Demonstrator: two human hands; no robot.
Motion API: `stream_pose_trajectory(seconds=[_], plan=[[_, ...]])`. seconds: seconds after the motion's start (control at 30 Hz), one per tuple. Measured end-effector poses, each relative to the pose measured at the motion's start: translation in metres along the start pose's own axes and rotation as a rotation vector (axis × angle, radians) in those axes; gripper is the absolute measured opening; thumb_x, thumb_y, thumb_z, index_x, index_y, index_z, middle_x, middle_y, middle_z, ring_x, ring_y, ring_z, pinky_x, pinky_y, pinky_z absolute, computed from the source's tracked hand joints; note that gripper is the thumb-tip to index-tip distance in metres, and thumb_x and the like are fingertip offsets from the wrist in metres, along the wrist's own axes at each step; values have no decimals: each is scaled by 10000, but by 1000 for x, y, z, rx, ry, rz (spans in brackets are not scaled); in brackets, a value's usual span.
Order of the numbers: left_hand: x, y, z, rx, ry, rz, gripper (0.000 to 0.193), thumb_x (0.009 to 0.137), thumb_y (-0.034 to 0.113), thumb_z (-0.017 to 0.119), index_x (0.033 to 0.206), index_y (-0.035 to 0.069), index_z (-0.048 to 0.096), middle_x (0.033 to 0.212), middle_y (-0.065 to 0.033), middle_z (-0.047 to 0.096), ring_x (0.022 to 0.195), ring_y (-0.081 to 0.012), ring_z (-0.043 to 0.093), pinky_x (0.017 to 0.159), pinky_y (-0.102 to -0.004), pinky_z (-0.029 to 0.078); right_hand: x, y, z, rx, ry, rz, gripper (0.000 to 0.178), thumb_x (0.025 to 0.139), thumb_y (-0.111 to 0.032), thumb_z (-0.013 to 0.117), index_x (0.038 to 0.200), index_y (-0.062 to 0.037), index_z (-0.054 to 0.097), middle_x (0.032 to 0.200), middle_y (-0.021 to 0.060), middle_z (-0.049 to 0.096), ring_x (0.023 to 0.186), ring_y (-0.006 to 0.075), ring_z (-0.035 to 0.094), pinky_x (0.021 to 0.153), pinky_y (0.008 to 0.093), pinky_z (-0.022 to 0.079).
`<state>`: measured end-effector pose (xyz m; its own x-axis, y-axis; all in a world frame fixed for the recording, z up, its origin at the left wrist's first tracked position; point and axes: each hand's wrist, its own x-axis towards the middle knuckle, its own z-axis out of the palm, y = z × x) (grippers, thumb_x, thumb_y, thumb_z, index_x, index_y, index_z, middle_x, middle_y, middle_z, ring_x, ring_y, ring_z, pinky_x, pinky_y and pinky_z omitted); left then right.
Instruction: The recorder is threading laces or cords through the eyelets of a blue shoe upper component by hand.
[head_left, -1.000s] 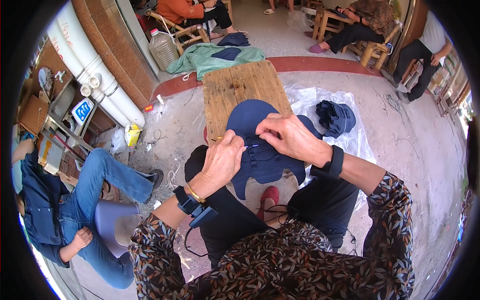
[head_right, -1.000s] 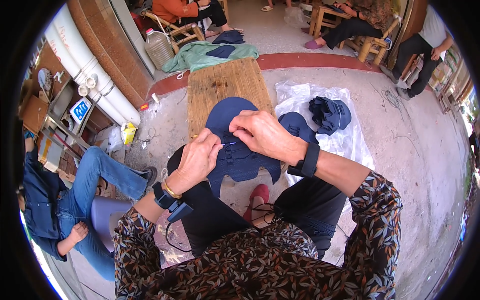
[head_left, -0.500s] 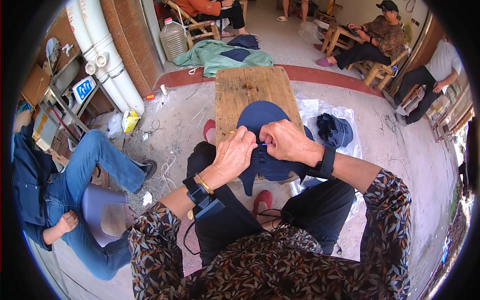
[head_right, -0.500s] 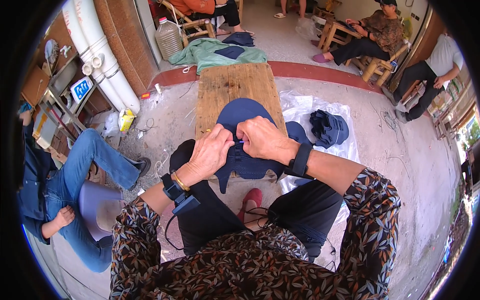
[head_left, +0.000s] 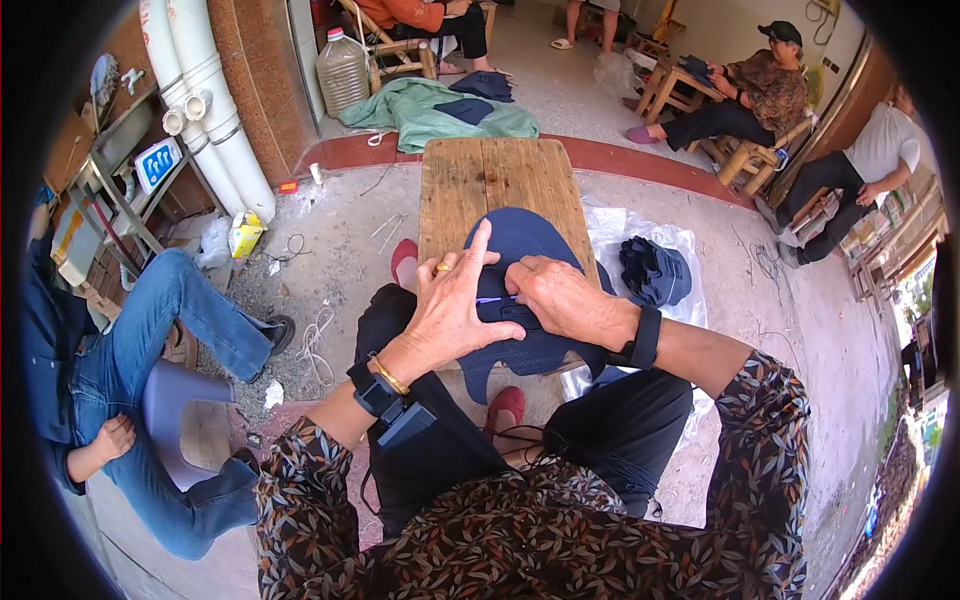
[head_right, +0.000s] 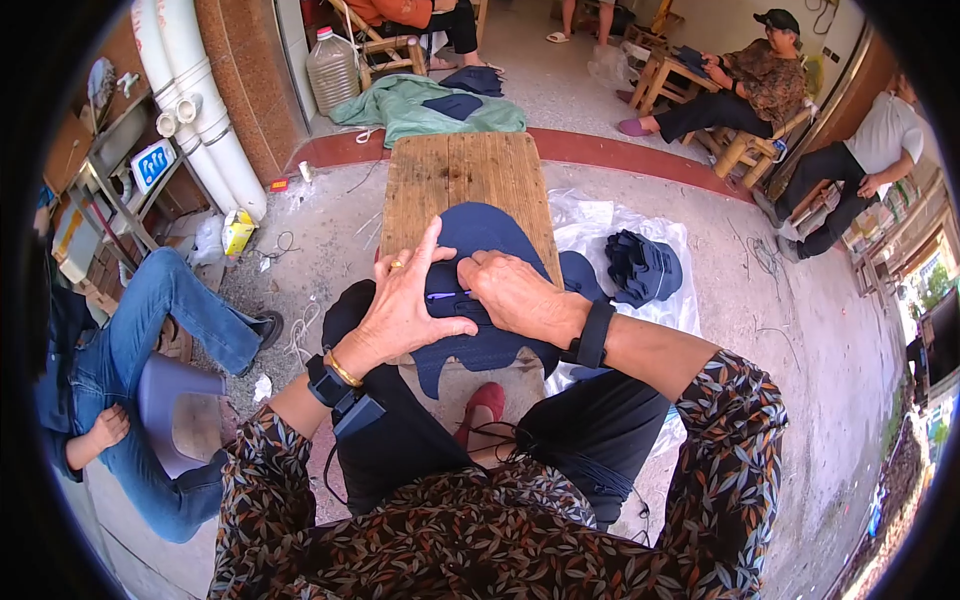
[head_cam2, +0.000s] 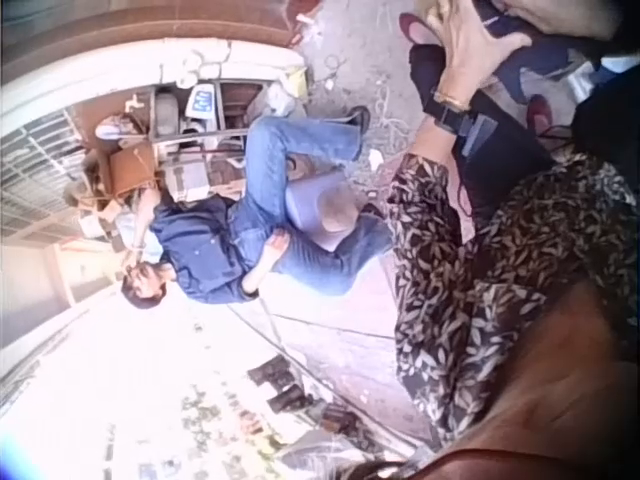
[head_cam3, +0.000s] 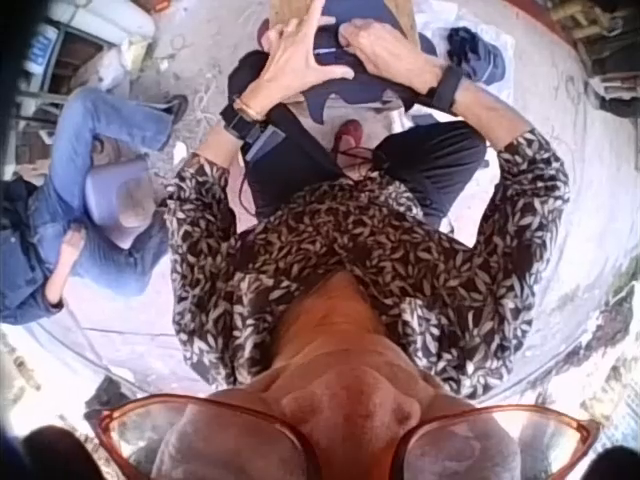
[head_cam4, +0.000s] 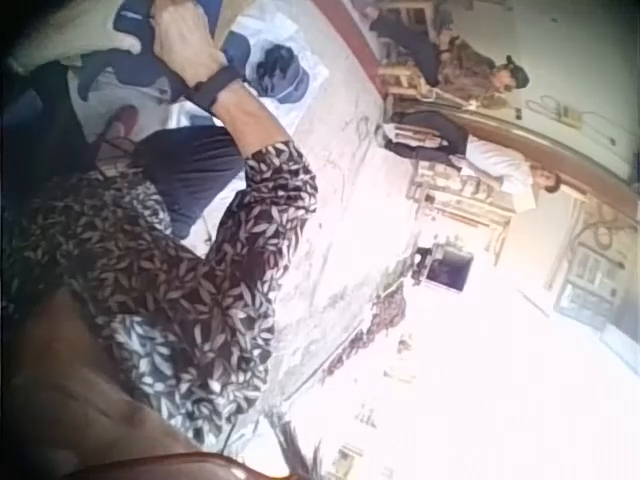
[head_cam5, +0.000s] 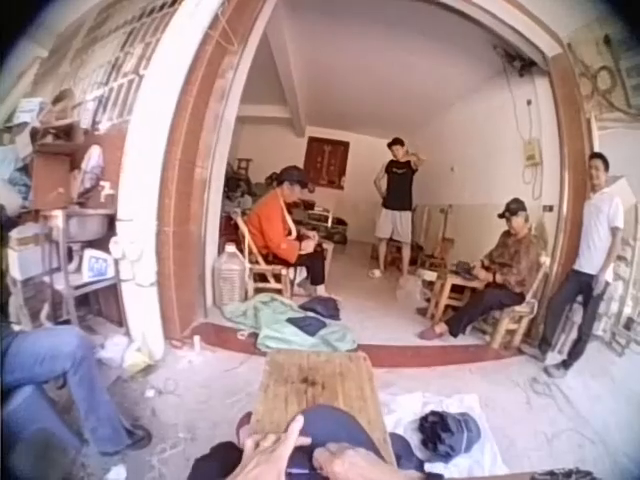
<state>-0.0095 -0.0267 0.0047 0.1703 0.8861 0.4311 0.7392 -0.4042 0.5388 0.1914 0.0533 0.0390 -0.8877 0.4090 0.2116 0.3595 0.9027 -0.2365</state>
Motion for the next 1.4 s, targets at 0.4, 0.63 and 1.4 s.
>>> stream_pose_trajectory(seconds=[0.4, 0.63, 1.4], plan=[[3, -4, 0, 35, -71, -46, 1350, 637, 527, 925, 1654, 135, 130, 1427, -70, 603, 1346, -296, 506, 1227, -593, 157, -11, 0, -20, 60, -49, 134, 99, 862, -2, 667, 953, 37, 665, 917, 234, 668, 901, 417, 664, 800, 484, 527], [0, -5, 1, 26, -26, -83, 1336, 650, 564, 906, 1652, 140, 130, 1431, -70, 607, 1378, -314, 500, 1223, -614, 143, -15, 11, -13, 263, 9, 95, 158, 893, -84, 706, 873, 10, 581, 823, 205, 613, 826, 424, 629, 743, 496, 486], [-4, -9, 2, 150, -95, -19, 1248, 723, 628, 823, 1645, 123, 149, 1549, -72, 512, 1554, -282, 256, 1202, -679, 108, -29, 1, -14, 633, 253, 451, 107, 1013, -114, 630, 956, -25, 645, 907, 86, 686, 647, 146, 634, 543, 286, 493]])
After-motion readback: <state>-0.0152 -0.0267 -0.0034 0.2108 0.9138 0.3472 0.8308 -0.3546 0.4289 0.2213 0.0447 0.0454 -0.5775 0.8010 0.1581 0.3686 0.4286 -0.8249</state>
